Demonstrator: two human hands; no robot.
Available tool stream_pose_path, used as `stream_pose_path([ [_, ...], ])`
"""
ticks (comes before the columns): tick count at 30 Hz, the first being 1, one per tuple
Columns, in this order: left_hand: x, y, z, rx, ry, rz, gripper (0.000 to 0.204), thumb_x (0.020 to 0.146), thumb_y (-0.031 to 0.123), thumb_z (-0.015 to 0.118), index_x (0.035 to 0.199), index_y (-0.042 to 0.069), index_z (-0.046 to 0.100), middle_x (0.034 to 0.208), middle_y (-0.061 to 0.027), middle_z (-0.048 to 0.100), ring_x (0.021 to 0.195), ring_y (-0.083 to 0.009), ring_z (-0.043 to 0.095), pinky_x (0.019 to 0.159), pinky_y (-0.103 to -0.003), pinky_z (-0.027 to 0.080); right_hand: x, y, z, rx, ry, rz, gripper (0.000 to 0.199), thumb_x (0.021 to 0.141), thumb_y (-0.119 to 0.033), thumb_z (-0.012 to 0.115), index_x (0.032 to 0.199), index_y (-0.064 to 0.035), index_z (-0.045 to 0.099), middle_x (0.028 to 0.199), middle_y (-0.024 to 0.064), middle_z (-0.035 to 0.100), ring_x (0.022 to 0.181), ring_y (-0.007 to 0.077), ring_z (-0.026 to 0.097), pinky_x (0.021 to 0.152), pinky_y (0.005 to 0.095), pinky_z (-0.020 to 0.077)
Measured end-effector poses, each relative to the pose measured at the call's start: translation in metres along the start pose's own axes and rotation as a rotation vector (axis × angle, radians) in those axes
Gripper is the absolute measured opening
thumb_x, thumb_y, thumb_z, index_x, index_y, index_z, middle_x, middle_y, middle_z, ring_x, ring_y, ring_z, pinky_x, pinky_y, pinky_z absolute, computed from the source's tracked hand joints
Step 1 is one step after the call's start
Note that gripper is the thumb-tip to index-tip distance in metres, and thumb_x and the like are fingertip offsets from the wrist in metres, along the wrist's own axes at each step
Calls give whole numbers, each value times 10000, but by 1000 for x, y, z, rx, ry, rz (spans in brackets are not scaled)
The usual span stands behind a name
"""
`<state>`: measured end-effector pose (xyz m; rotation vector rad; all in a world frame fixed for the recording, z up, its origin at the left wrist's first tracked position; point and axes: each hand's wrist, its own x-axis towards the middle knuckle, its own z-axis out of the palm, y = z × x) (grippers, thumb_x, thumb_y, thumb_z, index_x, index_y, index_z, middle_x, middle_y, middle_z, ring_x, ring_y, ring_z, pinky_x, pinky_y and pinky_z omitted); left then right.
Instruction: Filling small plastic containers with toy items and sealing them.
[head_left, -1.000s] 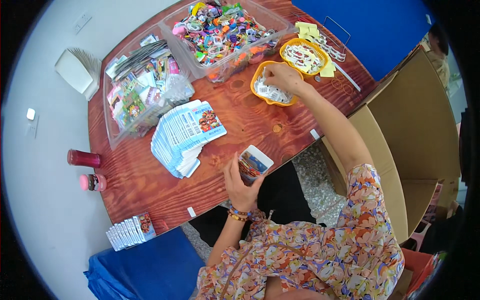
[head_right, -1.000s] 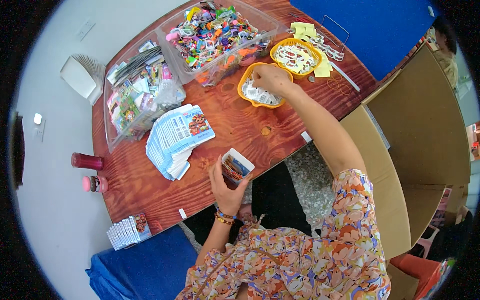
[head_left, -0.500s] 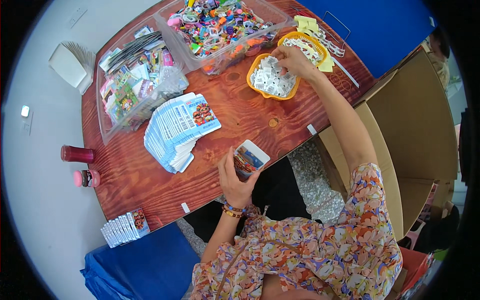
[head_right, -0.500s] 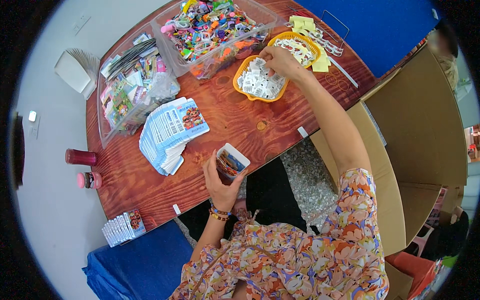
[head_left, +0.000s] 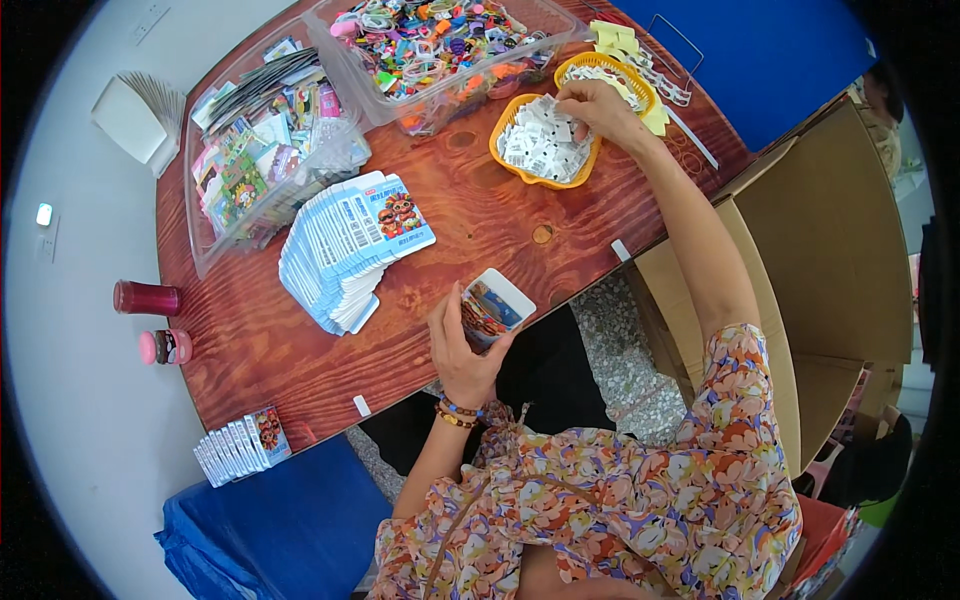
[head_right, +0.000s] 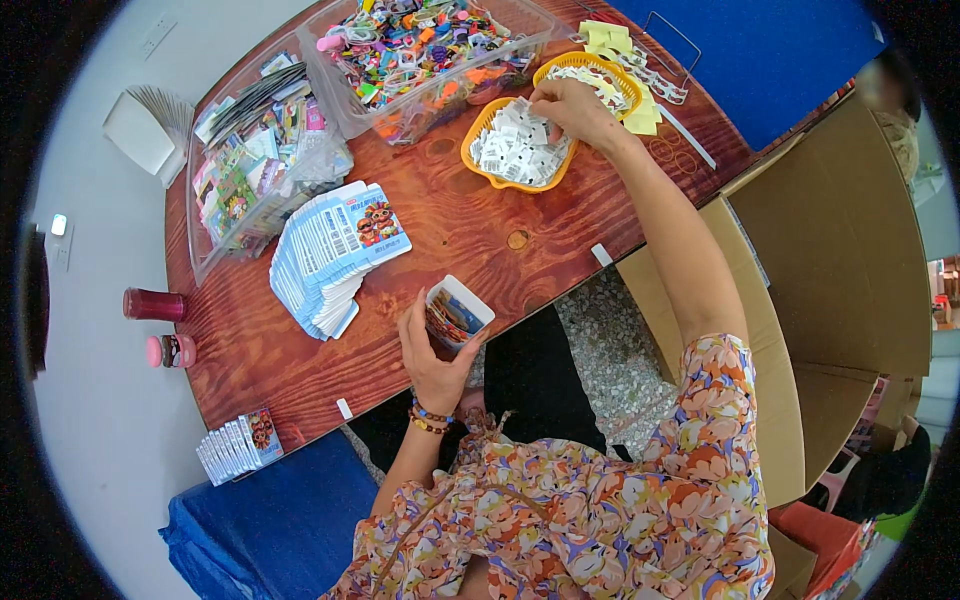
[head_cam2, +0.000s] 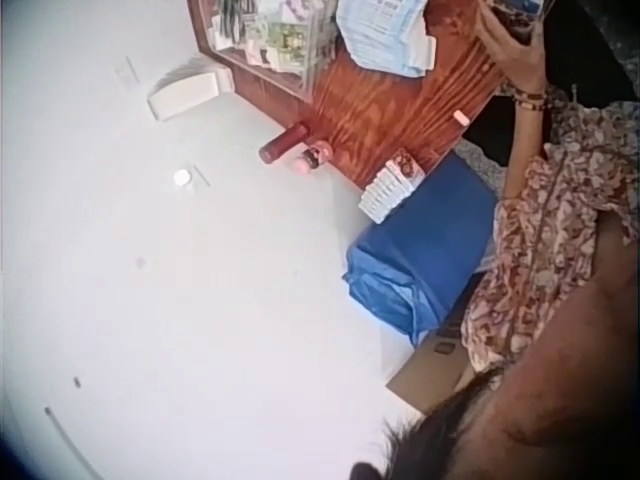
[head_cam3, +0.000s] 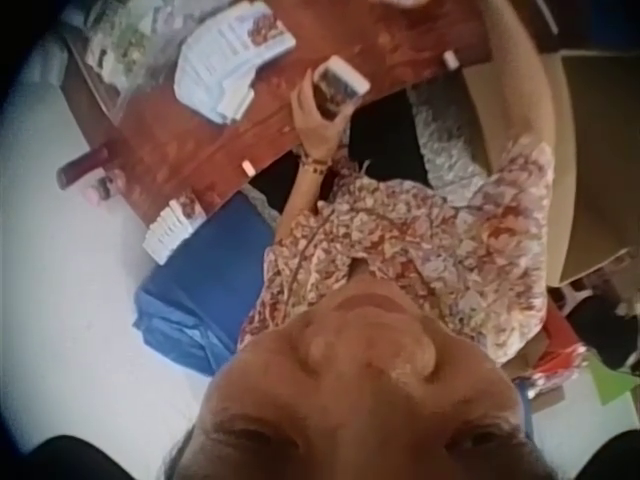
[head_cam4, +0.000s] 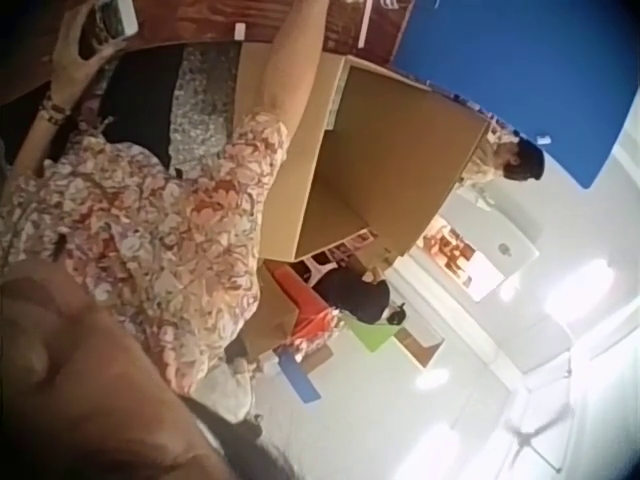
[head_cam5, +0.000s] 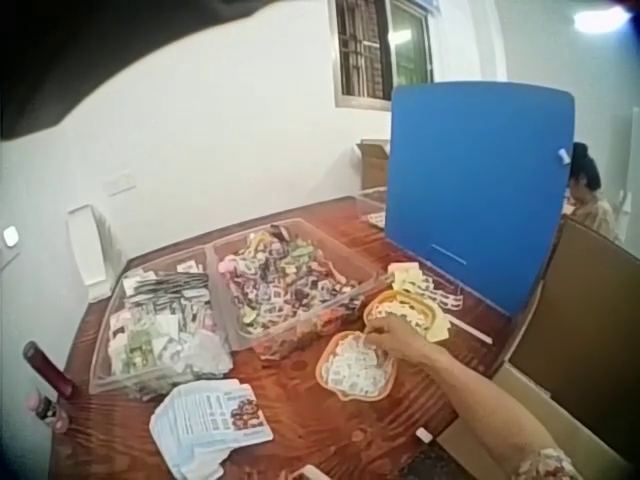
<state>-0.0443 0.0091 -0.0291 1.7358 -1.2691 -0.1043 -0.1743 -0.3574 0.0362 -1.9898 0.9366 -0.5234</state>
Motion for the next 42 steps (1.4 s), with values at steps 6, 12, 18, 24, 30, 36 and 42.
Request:
stream_pose_path([
  [6,0,0,-2,23,-13,-5,860,751,375,838,1419,-16,461,1265,-209,544,1139,-380,558,931,-457,478,-3,1,-2,188,-43,8,246,885,-33,641,1129,0,649,822,16,625,550,73,586,509,212,432],
  [12,0,-2,1,28,-8,19,864,785,450,806,1417,-23,456,1255,-208,543,1131,-377,559,919,-454,481,-1,7,-6,213,-82,-23,173,868,-76,700,1024,-5,680,730,-1,602,514,65,530,489,226,414],
  [18,-1,-5,1,32,-9,33,866,800,478,786,1421,-25,450,1256,-210,539,1129,-376,559,912,-454,485,-3,3,-4,27,-72,26,221,922,-263,717,883,-46,711,595,-34,540,495,43,477,469,215,367],
  [24,-1,-2,0,10,-19,8,850,791,417,808,1423,-22,446,1264,-209,534,1140,-381,553,930,-452,479,0,6,-2,22,-32,6,193,935,-207,680,887,-22,705,639,2,573,499,65,508,477,269,398],
  [30,8,6,-6,-147,-26,-149,835,732,223,865,1417,-15,450,1277,-205,528,1168,-366,542,970,-438,463,-2,10,-5,116,-67,6,229,926,-93,644,1129,3,690,780,-3,606,560,64,582,534,214,450],
  [36,16,13,-6,-189,-51,-198,828,727,208,870,1412,-9,457,1269,-192,536,1168,-346,545,974,-425,460,-7,-2,-1,138,-87,-27,318,864,-22,675,1181,-2,672,766,-11,584,552,62,585,539,207,457],
  [42,28,16,3,-174,-46,-170,827,715,228,881,1393,-10,472,1238,-190,549,1138,-345,558,963,-427,466,-12,-1,-6,156,-75,-13,202,869,-51,704,1070,-25,707,770,-17,633,508,29,537,481,176,412],
])
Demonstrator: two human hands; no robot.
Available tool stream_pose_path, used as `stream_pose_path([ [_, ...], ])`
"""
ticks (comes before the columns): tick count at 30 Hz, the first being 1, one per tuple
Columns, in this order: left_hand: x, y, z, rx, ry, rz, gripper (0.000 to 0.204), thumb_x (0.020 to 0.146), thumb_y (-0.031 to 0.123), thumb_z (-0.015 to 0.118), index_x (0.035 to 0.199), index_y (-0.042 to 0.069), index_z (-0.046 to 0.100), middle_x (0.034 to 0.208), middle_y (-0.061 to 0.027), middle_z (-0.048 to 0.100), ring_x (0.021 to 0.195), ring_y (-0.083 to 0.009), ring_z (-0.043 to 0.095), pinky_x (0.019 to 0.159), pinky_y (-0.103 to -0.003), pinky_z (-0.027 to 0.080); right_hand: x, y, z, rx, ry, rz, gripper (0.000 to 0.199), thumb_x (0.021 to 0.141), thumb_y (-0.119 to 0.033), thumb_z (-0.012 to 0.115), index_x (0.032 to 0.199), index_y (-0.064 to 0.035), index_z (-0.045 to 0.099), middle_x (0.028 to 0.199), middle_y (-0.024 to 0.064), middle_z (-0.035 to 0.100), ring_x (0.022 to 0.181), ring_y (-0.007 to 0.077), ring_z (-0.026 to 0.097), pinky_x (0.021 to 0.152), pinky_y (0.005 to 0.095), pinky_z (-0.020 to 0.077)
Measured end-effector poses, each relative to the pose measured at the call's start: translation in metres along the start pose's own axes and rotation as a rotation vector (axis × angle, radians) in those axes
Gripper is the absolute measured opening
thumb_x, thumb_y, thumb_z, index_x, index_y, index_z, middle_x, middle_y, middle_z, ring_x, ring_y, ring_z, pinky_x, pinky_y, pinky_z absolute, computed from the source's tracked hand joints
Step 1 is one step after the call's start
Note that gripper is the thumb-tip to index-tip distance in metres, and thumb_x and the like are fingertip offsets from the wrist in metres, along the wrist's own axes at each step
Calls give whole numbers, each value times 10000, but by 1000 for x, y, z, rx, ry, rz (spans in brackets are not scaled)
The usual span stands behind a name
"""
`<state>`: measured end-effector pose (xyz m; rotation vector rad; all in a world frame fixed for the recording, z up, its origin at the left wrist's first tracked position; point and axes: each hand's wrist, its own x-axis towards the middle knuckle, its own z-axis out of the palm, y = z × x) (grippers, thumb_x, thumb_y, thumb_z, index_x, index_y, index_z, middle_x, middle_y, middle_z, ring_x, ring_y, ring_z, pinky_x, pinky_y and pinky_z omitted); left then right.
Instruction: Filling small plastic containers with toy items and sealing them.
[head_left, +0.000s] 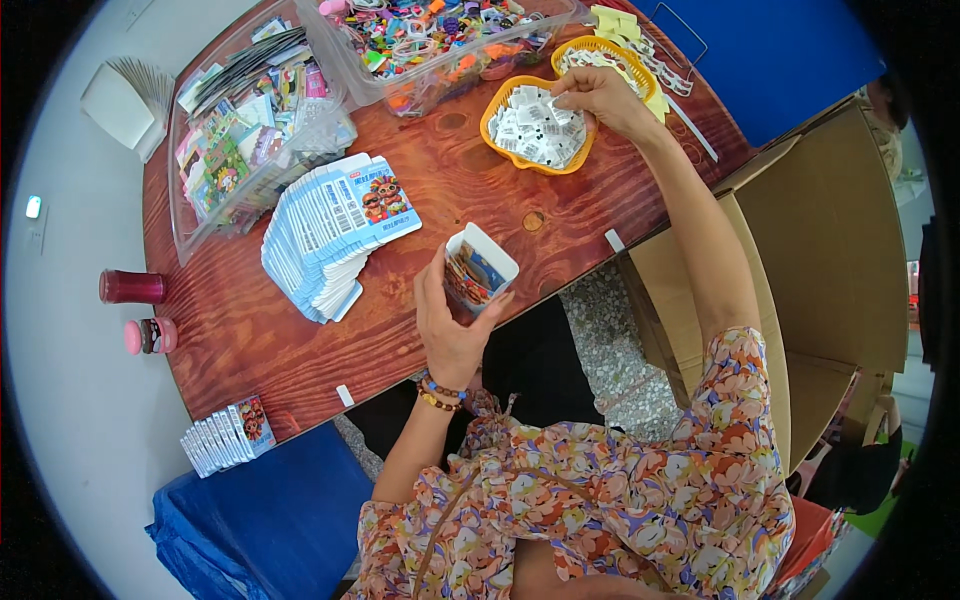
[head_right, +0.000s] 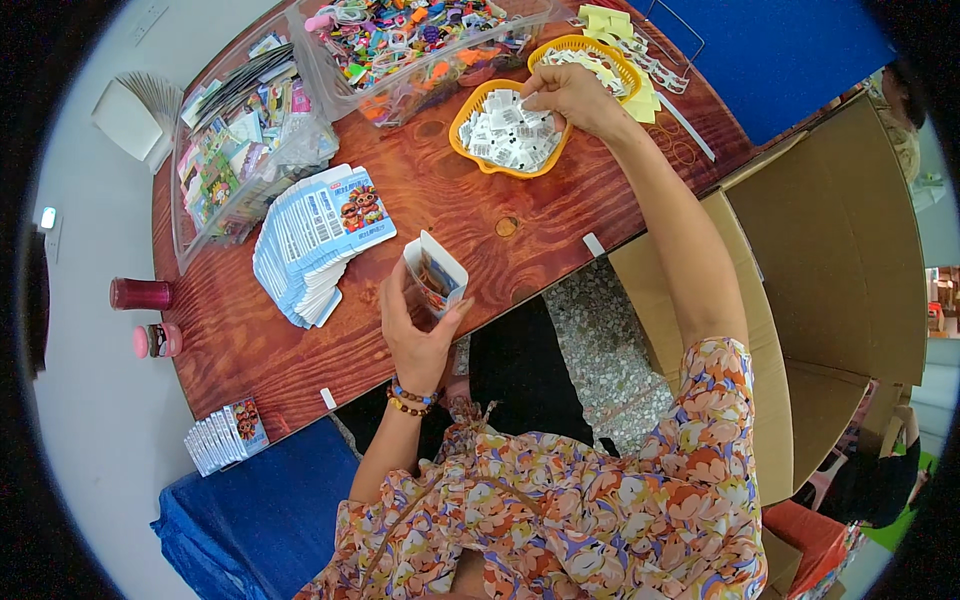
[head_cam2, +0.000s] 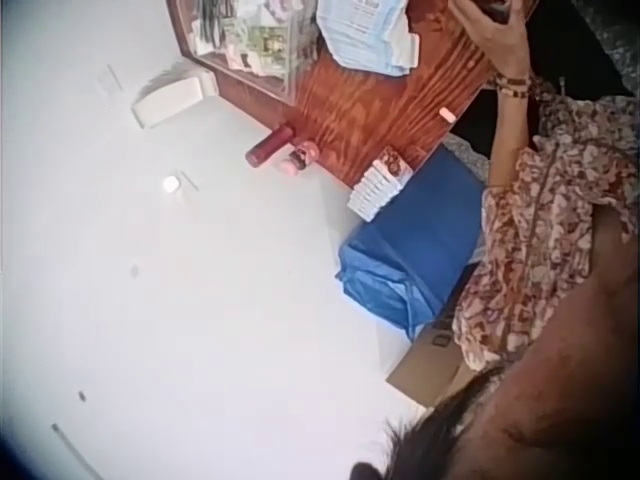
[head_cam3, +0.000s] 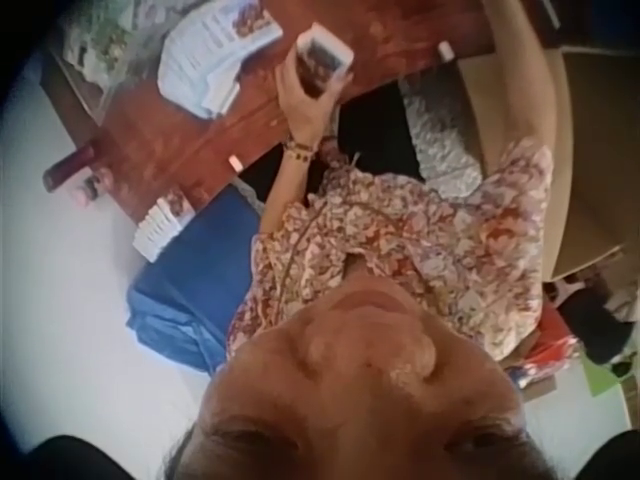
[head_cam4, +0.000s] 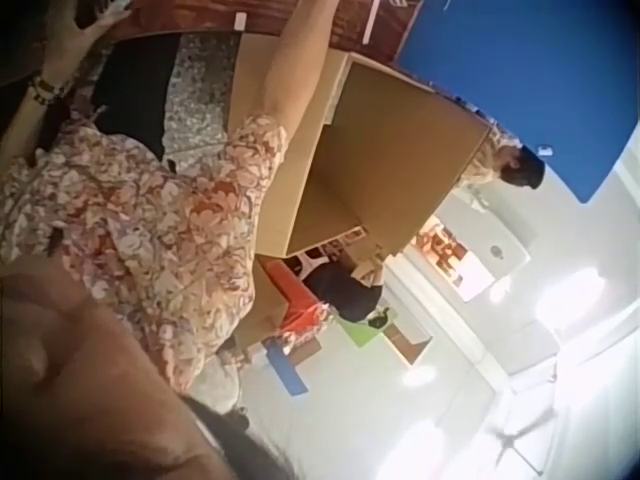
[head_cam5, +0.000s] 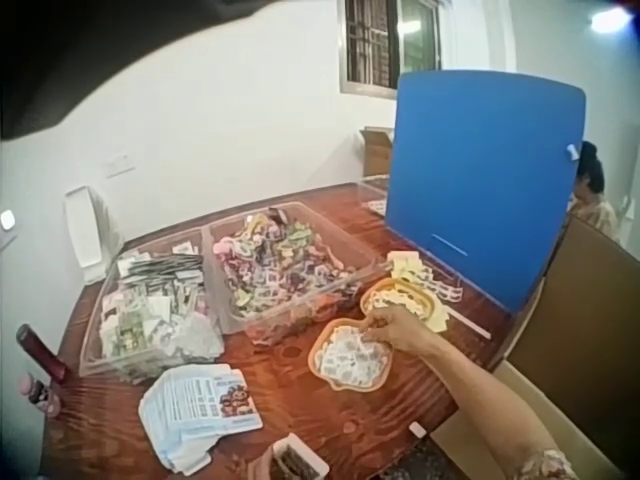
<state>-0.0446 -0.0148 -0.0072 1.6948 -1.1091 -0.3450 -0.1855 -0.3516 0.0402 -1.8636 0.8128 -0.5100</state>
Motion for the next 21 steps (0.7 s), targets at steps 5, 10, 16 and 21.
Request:
stream_pose_path([
  [5,28,-3,15,206,22,134,811,716,278,875,1370,1,482,1210,-193,557,1101,-372,562,922,-446,486,-30,-34,19,141,-9,-53,87,892,-87,709,968,-48,722,785,-6,680,456,18,493,431,160,370],
  [10,42,-7,18,288,94,173,812,696,315,880,1353,24,503,1171,-180,576,1069,-365,582,879,-451,510,-81,-85,90,24,-32,-304,91,924,-86,664,989,-49,716,732,-6,679,619,31,600,523,219,455],
  [16,42,-3,22,274,128,214,809,696,323,882,1345,19,507,1146,-174,577,1045,-362,595,837,-442,528,-98,-92,115,-524,-51,-410,151,905,-84,680,1037,-12,697,824,98,723,724,148,696,650,306,537],
  [21,42,-4,23,241,116,216,797,696,312,883,1336,10,514,1127,-176,576,1025,-368,596,838,-445,525,-100,-94,98,-349,30,-382,208,915,-132,691,1097,-32,707,853,104,731,709,155,701,616,319,533],
])
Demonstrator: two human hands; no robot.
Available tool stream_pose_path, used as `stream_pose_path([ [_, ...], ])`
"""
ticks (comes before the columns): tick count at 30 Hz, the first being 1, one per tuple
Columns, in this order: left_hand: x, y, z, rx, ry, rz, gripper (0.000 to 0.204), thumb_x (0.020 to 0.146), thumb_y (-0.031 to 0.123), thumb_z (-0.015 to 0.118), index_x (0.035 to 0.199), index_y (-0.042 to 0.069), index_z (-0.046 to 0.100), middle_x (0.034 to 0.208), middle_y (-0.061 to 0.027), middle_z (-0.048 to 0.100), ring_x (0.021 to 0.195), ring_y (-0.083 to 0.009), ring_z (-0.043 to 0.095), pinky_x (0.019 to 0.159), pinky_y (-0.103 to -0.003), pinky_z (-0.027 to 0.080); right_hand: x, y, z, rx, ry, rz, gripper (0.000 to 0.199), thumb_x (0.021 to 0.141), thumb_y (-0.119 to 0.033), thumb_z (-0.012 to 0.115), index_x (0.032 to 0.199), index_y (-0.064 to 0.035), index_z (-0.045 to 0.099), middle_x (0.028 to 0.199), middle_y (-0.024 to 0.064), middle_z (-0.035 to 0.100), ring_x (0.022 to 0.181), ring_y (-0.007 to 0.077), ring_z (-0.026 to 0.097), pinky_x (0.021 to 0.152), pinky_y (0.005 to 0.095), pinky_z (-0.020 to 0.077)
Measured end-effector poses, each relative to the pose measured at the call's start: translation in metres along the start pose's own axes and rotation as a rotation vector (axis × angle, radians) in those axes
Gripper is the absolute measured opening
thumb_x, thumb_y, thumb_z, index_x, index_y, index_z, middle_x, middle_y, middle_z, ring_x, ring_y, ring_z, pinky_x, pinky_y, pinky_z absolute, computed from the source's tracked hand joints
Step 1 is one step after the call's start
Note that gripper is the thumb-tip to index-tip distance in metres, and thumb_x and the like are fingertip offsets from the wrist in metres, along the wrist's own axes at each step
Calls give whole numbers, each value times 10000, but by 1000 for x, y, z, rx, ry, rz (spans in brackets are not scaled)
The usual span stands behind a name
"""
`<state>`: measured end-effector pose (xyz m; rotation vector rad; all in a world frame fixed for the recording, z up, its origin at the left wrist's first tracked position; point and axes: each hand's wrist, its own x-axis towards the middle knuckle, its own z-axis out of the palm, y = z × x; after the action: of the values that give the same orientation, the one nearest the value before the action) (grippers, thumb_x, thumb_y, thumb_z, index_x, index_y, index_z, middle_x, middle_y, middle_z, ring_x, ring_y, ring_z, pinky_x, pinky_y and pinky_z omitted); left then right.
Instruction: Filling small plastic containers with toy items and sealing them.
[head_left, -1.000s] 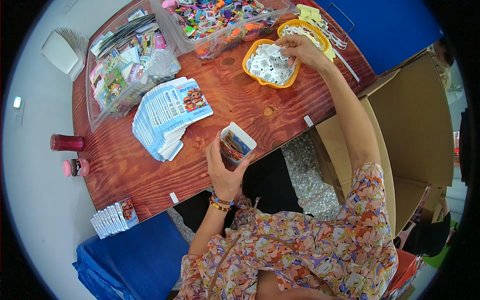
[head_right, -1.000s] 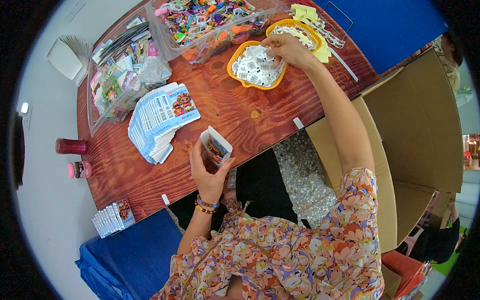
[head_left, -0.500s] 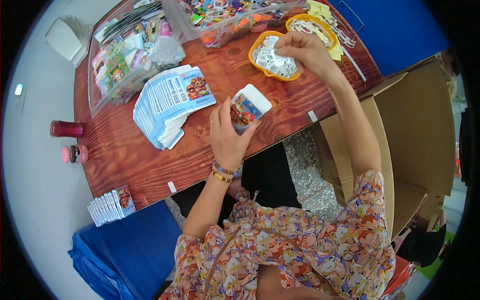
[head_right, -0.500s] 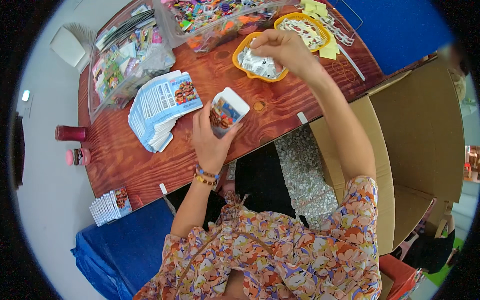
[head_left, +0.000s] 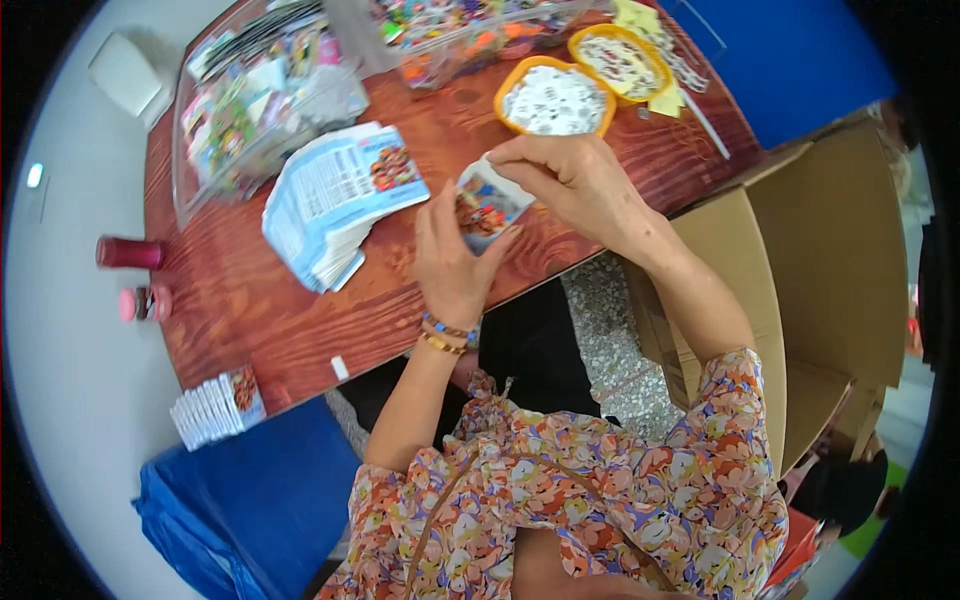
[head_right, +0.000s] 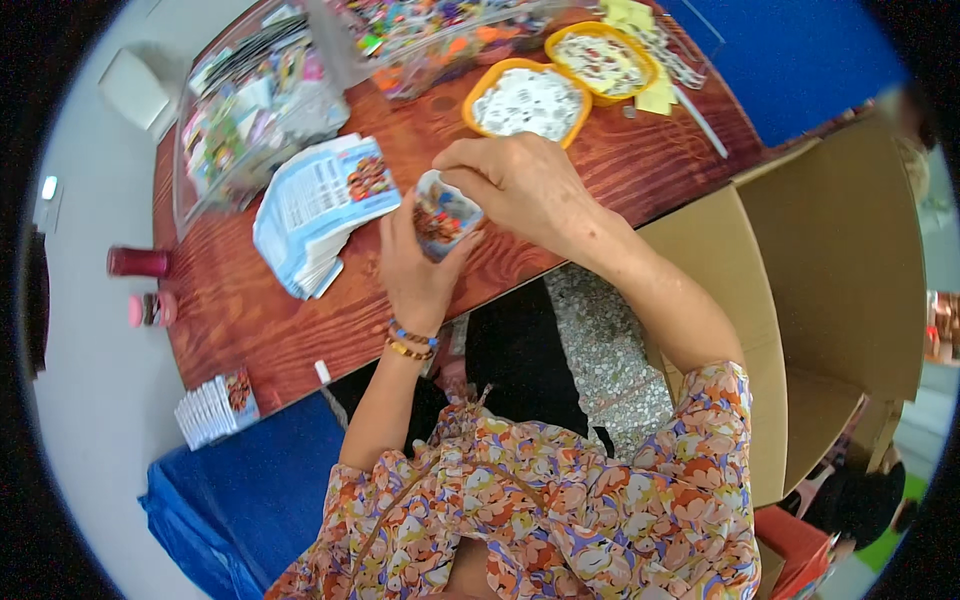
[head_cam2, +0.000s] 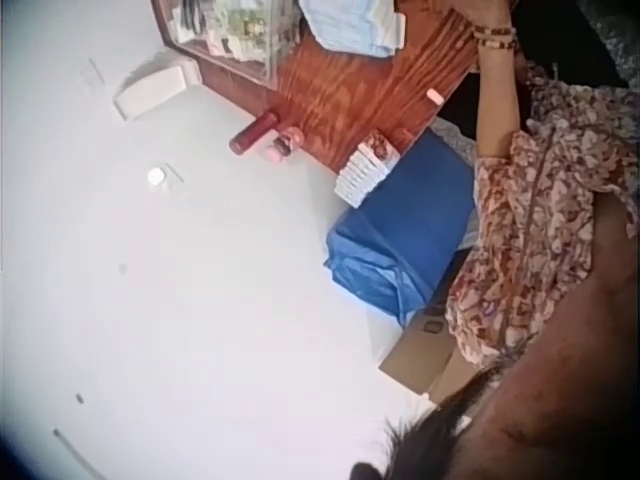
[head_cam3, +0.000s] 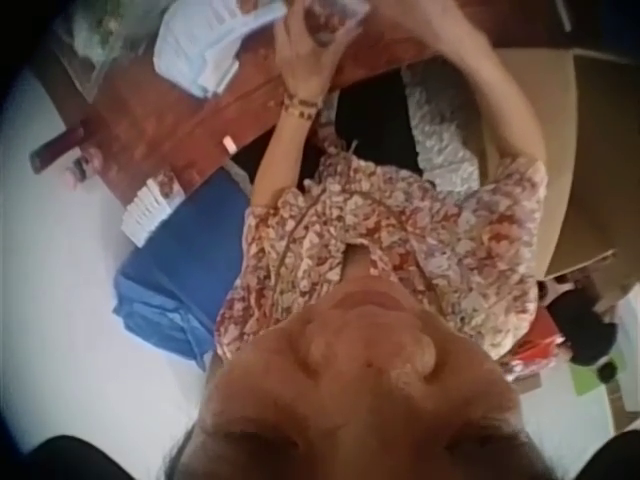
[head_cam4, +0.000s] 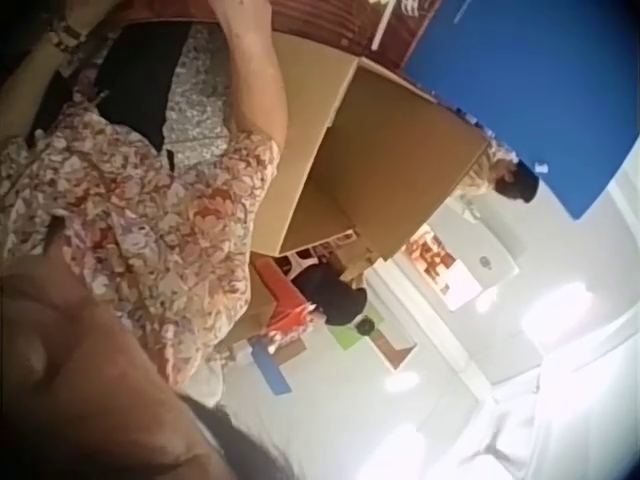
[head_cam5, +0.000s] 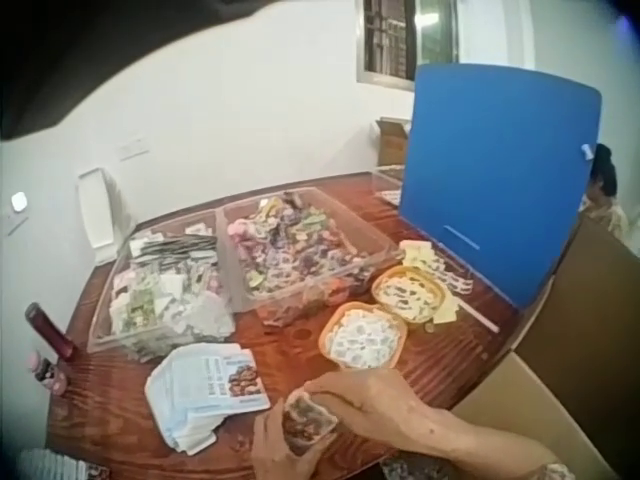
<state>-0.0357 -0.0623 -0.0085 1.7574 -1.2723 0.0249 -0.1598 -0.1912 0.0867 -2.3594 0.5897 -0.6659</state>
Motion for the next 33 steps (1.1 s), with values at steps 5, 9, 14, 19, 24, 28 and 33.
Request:
stream_pose_path([
  [5,-10,-4,-24,-55,-43,-135,776,702,233,885,1333,-13,506,1133,-187,570,1055,-373,573,906,-437,477,39,86,-54,-259,360,179,254,938,-254,630,1060,-55,731,842,113,731,658,169,693,593,317,515],
  [9,-35,-3,-24,-203,-15,-209,796,715,209,878,1368,-17,481,1177,-188,545,1084,-353,551,941,-430,453,54,202,-98,-475,334,510,273,874,-307,658,993,-79,750,879,107,744,749,217,713,710,370,534],
  [14,-49,-2,-30,-101,-42,-127,831,726,240,877,1393,-29,459,1204,-207,544,1114,-367,549,944,-444,460,88,219,-86,-537,161,628,358,828,-398,715,956,-64,728,864,102,733,752,216,708,730,378,524],
  [19,-50,-2,-26,-108,-46,-107,841,724,262,881,1393,-29,463,1220,-209,545,1120,-370,556,938,-450,475,88,249,-94,-342,215,734,322,749,-335,787,989,-126,743,883,47,748,854,222,723,763,376,531],
  [24,-52,-7,-27,-85,-28,-115,845,727,270,879,1400,-25,461,1225,-207,549,1127,-371,559,941,-453,477,82,240,-93,-72,312,613,222,823,-275,718,924,-79,740,842,39,741,630,144,691,618,310,508],
  [28,-47,-7,-20,-83,8,-103,828,723,262,878,1387,-17,470,1224,-209,550,1129,-379,558,948,-456,473,74,221,-101,-22,358,479,267,902,-264,684,933,-1,716,855,56,736,602,120,646,606,295,497],
  [33,-51,-13,-22,-44,54,-157,812,717,294,876,1359,-6,479,1238,-200,557,1151,-386,544,975,-466,452,49,70,-60,336,-12,127,157,860,-171,693,842,-17,676,840,16,658,821,111,615,759,275,475],
])
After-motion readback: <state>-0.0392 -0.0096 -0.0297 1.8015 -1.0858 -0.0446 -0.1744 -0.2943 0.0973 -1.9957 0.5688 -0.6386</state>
